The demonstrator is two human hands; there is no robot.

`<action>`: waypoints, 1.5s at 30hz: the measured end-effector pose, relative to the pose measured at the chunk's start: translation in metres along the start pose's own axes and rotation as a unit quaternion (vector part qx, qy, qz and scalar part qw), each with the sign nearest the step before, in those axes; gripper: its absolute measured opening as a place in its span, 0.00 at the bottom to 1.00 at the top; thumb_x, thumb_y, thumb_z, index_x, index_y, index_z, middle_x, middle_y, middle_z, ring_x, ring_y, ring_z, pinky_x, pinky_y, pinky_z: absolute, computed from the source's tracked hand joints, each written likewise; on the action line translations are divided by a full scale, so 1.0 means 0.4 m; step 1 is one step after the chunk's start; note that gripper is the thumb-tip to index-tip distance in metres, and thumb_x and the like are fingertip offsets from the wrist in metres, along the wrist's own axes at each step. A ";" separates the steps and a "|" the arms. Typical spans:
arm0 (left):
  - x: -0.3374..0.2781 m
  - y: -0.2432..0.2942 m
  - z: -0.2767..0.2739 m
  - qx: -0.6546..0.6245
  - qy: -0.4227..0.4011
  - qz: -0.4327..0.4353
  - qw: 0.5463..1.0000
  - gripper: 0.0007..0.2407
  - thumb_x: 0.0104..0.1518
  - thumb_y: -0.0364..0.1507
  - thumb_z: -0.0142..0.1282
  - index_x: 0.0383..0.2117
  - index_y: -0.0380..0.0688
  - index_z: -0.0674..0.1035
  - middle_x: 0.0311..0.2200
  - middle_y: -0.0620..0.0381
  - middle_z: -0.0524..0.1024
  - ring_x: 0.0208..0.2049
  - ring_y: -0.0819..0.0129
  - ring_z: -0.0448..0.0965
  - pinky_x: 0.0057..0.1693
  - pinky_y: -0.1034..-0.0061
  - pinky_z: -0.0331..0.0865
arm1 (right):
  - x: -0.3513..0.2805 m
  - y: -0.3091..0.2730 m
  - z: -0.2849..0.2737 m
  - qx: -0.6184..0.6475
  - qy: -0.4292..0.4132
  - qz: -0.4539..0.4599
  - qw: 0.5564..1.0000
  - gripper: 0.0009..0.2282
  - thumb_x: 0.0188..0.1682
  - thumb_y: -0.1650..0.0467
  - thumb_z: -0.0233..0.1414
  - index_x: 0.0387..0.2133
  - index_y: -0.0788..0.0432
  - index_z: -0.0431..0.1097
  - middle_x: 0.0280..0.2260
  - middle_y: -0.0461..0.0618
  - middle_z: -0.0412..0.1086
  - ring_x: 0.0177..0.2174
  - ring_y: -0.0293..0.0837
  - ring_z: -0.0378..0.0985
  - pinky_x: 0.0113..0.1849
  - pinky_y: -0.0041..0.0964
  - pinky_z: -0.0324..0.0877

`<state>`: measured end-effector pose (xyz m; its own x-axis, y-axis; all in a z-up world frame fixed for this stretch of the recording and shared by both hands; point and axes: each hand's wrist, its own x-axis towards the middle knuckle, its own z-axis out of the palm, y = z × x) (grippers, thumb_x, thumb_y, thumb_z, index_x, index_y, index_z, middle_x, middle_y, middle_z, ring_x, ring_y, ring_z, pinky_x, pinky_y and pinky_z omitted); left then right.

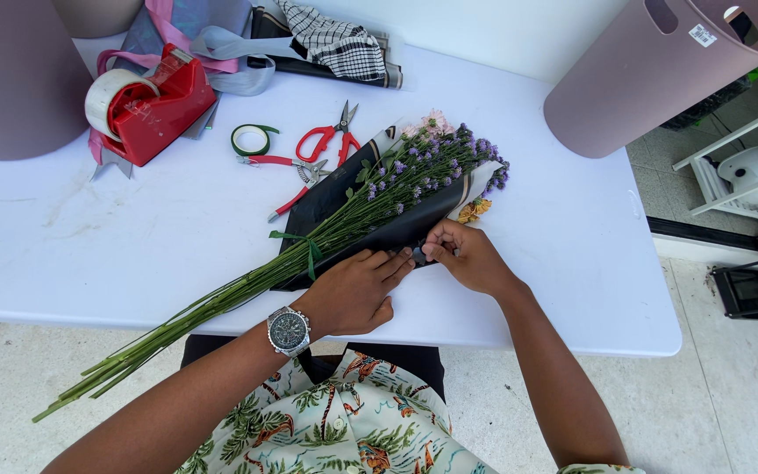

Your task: The person wraps a bouquet of purple and yellow flowers in black and white paper on a table, securing the wrap with tape.

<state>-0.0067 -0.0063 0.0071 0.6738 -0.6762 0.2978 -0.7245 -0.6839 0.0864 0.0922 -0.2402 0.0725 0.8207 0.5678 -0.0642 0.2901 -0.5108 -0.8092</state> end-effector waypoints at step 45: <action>0.011 0.008 -0.011 0.076 -0.018 -0.001 0.997 0.22 0.66 0.37 0.33 0.54 0.38 0.77 0.55 0.46 0.72 0.49 0.56 0.69 0.53 0.61 0.63 | -0.005 0.071 0.065 -0.053 0.152 0.017 0.987 0.09 0.42 0.69 0.67 0.35 0.56 0.78 0.14 0.46 0.60 0.19 0.39 0.65 0.27 0.35 0.66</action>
<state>-0.0066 -0.0102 0.0127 0.6817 -0.6825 0.2636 -0.6947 -0.7168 -0.0597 0.0859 -0.2392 0.0345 0.9360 0.3375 0.1002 0.2961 -0.6009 -0.7424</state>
